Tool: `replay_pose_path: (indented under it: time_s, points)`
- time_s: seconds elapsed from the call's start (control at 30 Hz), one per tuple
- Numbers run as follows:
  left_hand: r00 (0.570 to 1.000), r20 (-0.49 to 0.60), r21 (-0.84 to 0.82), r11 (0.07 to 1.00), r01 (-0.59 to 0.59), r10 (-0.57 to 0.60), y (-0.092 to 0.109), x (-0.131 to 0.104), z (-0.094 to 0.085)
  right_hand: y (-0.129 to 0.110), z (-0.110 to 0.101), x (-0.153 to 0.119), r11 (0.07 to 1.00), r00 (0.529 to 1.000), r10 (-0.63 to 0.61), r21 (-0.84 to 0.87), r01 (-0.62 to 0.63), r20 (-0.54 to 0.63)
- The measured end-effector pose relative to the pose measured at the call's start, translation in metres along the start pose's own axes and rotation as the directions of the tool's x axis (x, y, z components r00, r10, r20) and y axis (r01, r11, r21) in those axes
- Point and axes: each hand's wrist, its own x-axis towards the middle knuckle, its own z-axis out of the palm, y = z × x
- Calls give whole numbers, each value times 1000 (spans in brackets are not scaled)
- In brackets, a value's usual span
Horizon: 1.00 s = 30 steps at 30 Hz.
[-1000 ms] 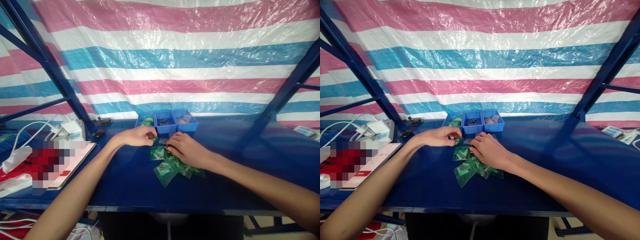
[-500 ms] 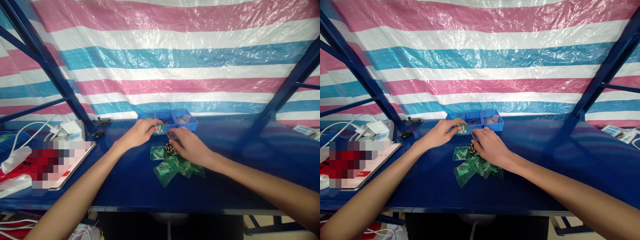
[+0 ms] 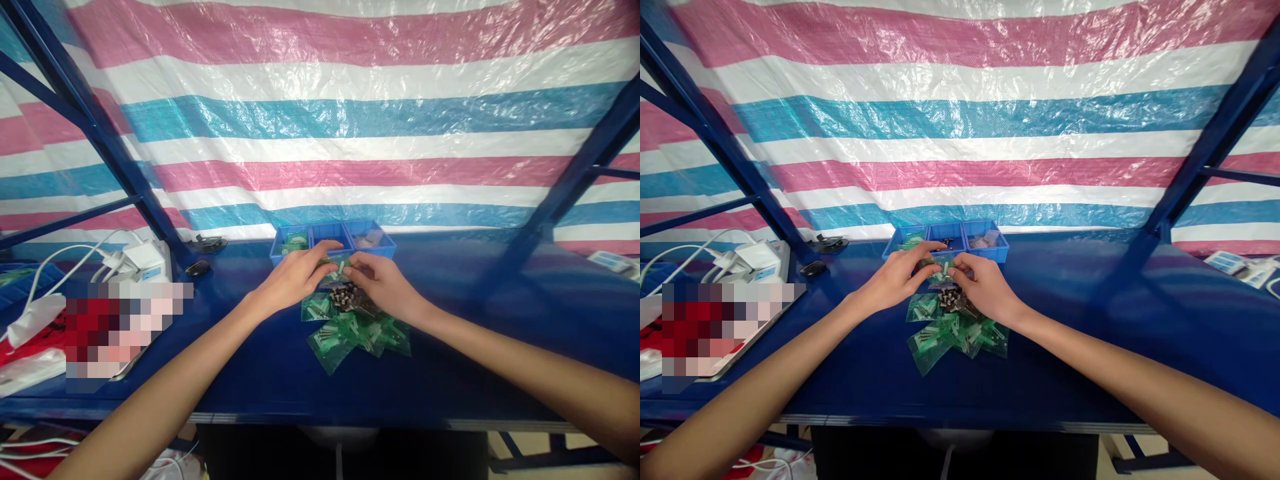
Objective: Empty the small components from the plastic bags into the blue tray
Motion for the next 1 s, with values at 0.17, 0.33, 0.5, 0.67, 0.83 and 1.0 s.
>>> replay_pose_path:
  time_s: [0.17, 0.33, 0.5, 0.67, 0.83, 1.0]
  points:
    - [999, 13, 49, 998, 31, -32, -3, -1, 1, 6, -3, 2, 998, 998, 43, 38, -42, -39]
    - [997, 62, 126, 991, -42, 35, -1, -2, 2, 11, -2, 4, 988, 994, 96, 130, -88, -51]
    - [996, 52, 212, 974, -77, 67, -1, -2, 3, 13, 0, 3, 978, 994, 110, 183, -104, -21]
    - [994, -21, 244, 965, -100, 108, -4, -4, 6, 5, 3, 0, 999, 998, 46, 9, -46, -31]
    - [991, -75, 248, 964, -91, 113, -5, -4, 6, -3, 4, -3, 992, 990, -39, -121, 22, -136]
    - [990, -83, 218, 972, -92, 113, -7, -3, 9, -6, 1, -4, 974, 980, -133, -202, 103, -145]
